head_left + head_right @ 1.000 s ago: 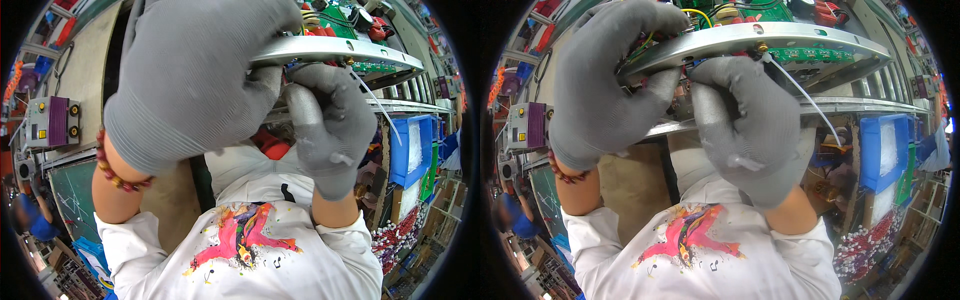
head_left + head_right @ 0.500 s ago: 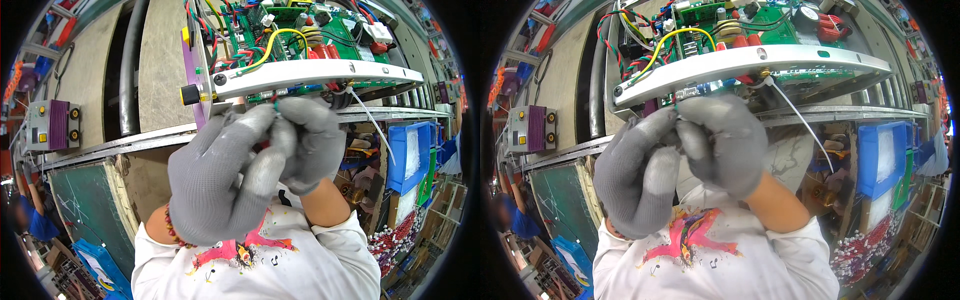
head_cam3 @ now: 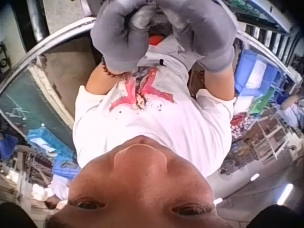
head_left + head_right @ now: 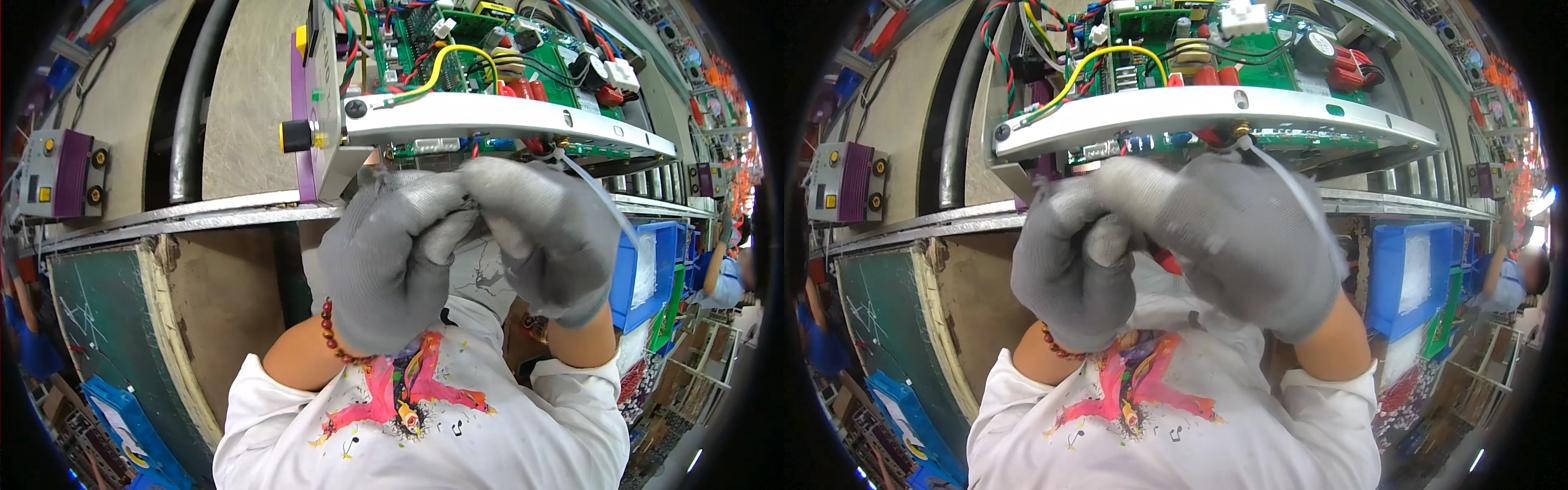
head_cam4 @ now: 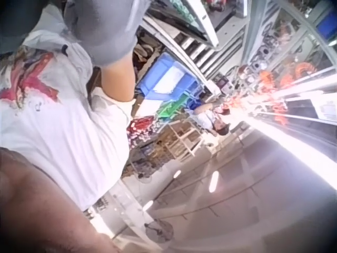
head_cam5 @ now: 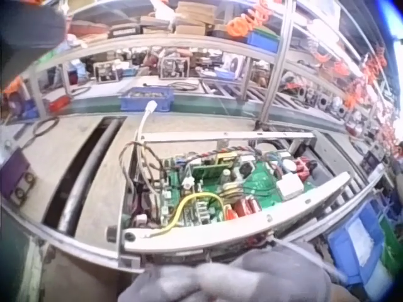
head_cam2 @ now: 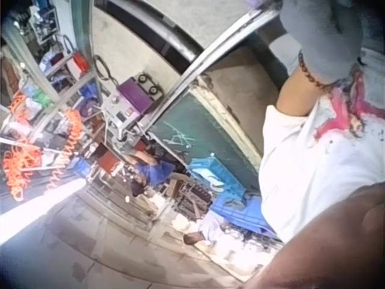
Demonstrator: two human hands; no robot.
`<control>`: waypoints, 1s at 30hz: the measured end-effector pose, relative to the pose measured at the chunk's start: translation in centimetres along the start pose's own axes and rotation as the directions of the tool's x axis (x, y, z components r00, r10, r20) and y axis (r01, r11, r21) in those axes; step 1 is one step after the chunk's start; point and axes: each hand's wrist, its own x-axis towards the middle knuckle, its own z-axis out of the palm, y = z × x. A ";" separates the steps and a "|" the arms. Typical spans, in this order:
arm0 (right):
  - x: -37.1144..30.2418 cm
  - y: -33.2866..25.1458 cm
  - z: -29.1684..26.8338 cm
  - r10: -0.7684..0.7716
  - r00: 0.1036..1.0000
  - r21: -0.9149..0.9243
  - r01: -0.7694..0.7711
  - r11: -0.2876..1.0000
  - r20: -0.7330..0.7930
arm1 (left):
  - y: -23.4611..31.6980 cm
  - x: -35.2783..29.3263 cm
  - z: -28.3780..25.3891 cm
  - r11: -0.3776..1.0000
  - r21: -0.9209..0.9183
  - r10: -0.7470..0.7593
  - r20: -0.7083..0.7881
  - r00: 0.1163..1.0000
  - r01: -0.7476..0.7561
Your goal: Connecting wires and organizing components inside an electronic enclosure on an assembly line.
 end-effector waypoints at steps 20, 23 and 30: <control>0.1 -0.7 10.6 0.560 0.460 0.528 -0.210 0.823 -0.689 | -2.4 1.1 -1.2 0.852 0.456 0.293 -0.007 0.956 -0.258; 0.4 -0.3 10.6 0.473 0.471 0.468 -0.137 0.873 -0.745 | -2.1 1.9 -1.8 0.845 0.433 0.321 0.059 0.945 -0.314; 0.1 -0.9 10.4 0.549 0.510 0.630 -0.016 0.776 -0.663 | -1.4 1.9 -2.6 0.862 0.405 0.274 0.132 0.953 -0.304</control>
